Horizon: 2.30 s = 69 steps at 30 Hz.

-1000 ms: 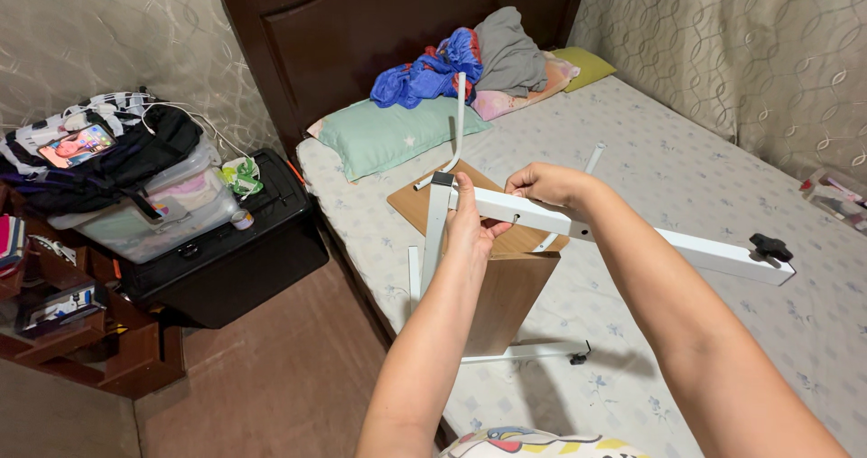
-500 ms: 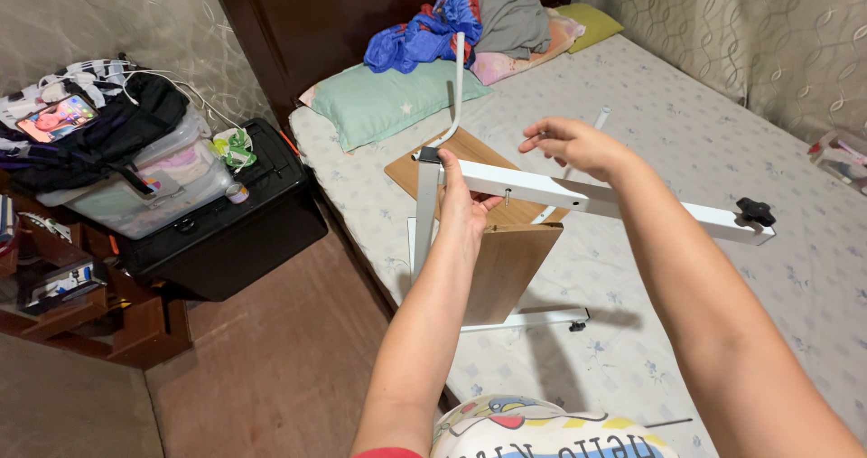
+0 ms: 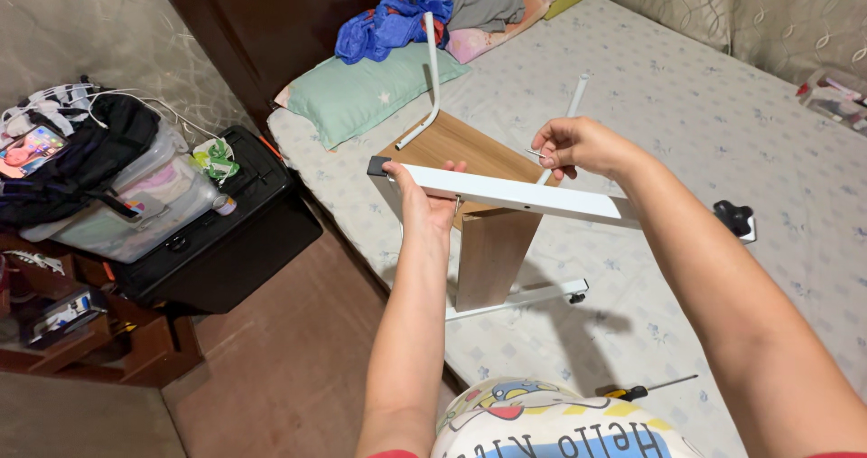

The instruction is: The person assembles a small wooden table by attaching white metal legs to a wooden tabletop using a screwdriver. They align the legs, insert screws, and tighten them to secure the frame.

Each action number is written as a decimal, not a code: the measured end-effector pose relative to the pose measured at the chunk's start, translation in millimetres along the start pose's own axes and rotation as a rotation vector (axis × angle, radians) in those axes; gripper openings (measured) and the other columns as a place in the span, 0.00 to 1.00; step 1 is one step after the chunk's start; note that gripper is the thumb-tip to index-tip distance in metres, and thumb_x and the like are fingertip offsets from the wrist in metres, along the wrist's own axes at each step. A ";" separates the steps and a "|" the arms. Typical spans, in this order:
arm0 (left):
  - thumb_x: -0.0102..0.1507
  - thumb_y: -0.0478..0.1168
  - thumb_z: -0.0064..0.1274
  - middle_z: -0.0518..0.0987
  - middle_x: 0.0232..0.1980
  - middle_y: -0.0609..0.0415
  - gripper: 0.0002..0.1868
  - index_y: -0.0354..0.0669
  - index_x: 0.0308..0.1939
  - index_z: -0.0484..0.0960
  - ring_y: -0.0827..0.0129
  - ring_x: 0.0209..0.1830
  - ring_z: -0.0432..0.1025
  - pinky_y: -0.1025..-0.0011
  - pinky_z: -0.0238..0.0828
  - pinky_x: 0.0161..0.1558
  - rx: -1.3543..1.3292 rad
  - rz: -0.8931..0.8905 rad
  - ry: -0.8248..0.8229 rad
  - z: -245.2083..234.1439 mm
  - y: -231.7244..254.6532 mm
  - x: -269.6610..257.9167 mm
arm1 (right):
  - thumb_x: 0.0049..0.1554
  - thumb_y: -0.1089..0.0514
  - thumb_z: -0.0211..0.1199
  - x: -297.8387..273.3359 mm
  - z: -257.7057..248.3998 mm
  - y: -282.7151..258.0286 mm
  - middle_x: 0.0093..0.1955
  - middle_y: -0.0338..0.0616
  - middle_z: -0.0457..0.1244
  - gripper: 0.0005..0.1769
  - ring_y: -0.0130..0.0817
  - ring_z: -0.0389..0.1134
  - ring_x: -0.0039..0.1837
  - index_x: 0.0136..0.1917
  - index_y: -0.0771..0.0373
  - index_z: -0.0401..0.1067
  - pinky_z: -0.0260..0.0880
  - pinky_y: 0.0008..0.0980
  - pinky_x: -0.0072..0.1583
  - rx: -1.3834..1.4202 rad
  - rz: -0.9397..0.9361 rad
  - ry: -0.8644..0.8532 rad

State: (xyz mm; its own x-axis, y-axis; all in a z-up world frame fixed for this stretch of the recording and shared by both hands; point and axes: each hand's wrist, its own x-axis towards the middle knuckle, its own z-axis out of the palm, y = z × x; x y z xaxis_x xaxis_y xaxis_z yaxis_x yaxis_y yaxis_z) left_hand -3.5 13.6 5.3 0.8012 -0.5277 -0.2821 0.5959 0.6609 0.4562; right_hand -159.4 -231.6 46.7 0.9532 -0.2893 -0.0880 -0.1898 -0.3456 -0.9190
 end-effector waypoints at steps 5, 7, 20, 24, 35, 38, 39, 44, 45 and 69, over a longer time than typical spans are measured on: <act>0.52 0.77 0.46 0.67 0.60 0.40 0.59 0.46 0.75 0.49 0.51 0.51 0.71 0.48 0.75 0.55 -0.063 0.025 0.009 -3.5 -6.1 6.3 | 0.57 0.67 0.64 4.3 -1.0 -1.1 0.40 0.37 0.68 0.04 0.31 0.64 0.45 0.45 0.63 0.79 0.68 0.32 0.49 -0.382 -0.161 -0.131; 0.50 0.78 0.48 0.65 0.62 0.38 0.60 0.47 0.75 0.49 0.48 0.51 0.70 0.51 0.76 0.53 -0.103 0.022 0.036 -4.8 -7.7 10.3 | 0.56 0.67 0.64 6.0 -1.3 -4.0 0.43 0.36 0.67 0.04 0.30 0.67 0.47 0.44 0.62 0.79 0.69 0.30 0.52 -0.417 -0.197 -0.168; 0.43 0.79 0.49 0.60 0.62 0.37 0.64 0.51 0.74 0.50 0.51 0.50 0.66 0.42 0.74 0.51 -0.136 0.070 0.081 -8.8 -5.3 5.5 | 0.49 0.70 0.67 4.6 18.5 -35.1 0.48 0.39 0.73 0.10 0.29 0.71 0.51 0.45 0.61 0.82 0.71 0.28 0.56 -0.405 -0.247 -0.192; 0.46 0.79 0.52 0.61 0.67 0.38 0.64 0.47 0.76 0.50 0.48 0.54 0.68 0.52 0.74 0.57 -0.182 0.107 0.098 -8.9 -3.0 9.4 | 0.48 0.73 0.67 3.3 21.0 -39.9 0.47 0.39 0.73 0.10 0.28 0.72 0.49 0.42 0.63 0.82 0.73 0.28 0.54 -0.419 -0.300 -0.097; 0.49 0.79 0.51 0.65 0.59 0.36 0.64 0.40 0.75 0.49 0.48 0.51 0.68 0.53 0.74 0.54 -0.231 0.053 0.136 -11.1 -19.3 14.8 | 0.53 0.72 0.62 16.0 14.4 -31.0 0.33 0.41 0.68 0.07 0.27 0.69 0.39 0.37 0.67 0.80 0.69 0.29 0.44 -0.343 -0.037 -0.163; 0.48 0.80 0.49 0.65 0.58 0.38 0.64 0.41 0.75 0.52 0.49 0.49 0.68 0.53 0.73 0.52 -0.195 0.064 0.119 -7.1 -19.4 11.5 | 0.54 0.69 0.64 17.9 9.9 -30.2 0.33 0.40 0.67 0.04 0.28 0.66 0.36 0.38 0.67 0.77 0.69 0.31 0.41 -0.155 -0.041 -0.254; 0.48 0.81 0.49 0.65 0.59 0.39 0.64 0.43 0.74 0.52 0.49 0.49 0.68 0.52 0.73 0.52 -0.180 0.083 0.066 -4.2 -17.0 13.4 | 0.54 0.69 0.64 20.0 9.8 -30.0 0.33 0.39 0.66 0.03 0.29 0.66 0.36 0.40 0.64 0.77 0.68 0.31 0.40 -0.132 -0.033 -0.209; 0.46 0.79 0.50 0.63 0.64 0.41 0.62 0.50 0.75 0.51 0.46 0.54 0.68 0.50 0.72 0.56 -0.161 0.098 0.076 -7.6 -17.5 6.8 | 0.52 0.67 0.68 15.2 17.2 -20.5 0.35 0.40 0.66 0.08 0.28 0.66 0.36 0.45 0.59 0.74 0.67 0.31 0.39 -0.050 0.032 -0.056; 0.46 0.79 0.50 0.63 0.64 0.40 0.62 0.51 0.75 0.51 0.46 0.54 0.68 0.50 0.72 0.56 -0.168 0.100 0.079 -8.2 -17.6 4.0 | 0.52 0.67 0.69 14.6 19.8 -21.1 0.35 0.41 0.67 0.07 0.28 0.67 0.37 0.44 0.62 0.74 0.67 0.30 0.40 -0.088 0.049 -0.049; 0.52 0.80 0.44 0.66 0.52 0.39 0.59 0.43 0.72 0.52 0.51 0.46 0.68 0.44 0.73 0.55 -0.159 0.218 0.017 -4.6 -21.1 -9.8 | 0.46 0.53 0.77 -20.6 25.7 -21.6 0.53 0.50 0.71 0.29 0.41 0.71 0.55 0.58 0.63 0.71 0.69 0.41 0.56 -0.524 -0.117 -0.193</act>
State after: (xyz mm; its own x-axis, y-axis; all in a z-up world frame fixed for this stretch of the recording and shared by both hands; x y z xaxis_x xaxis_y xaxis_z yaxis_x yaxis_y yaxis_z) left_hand -23.8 7.3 -5.5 0.9116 -0.3552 -0.2068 0.4090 0.8343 0.3697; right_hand -168.8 -195.2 58.4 0.9913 -0.0707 -0.1107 -0.1244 -0.7762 -0.6181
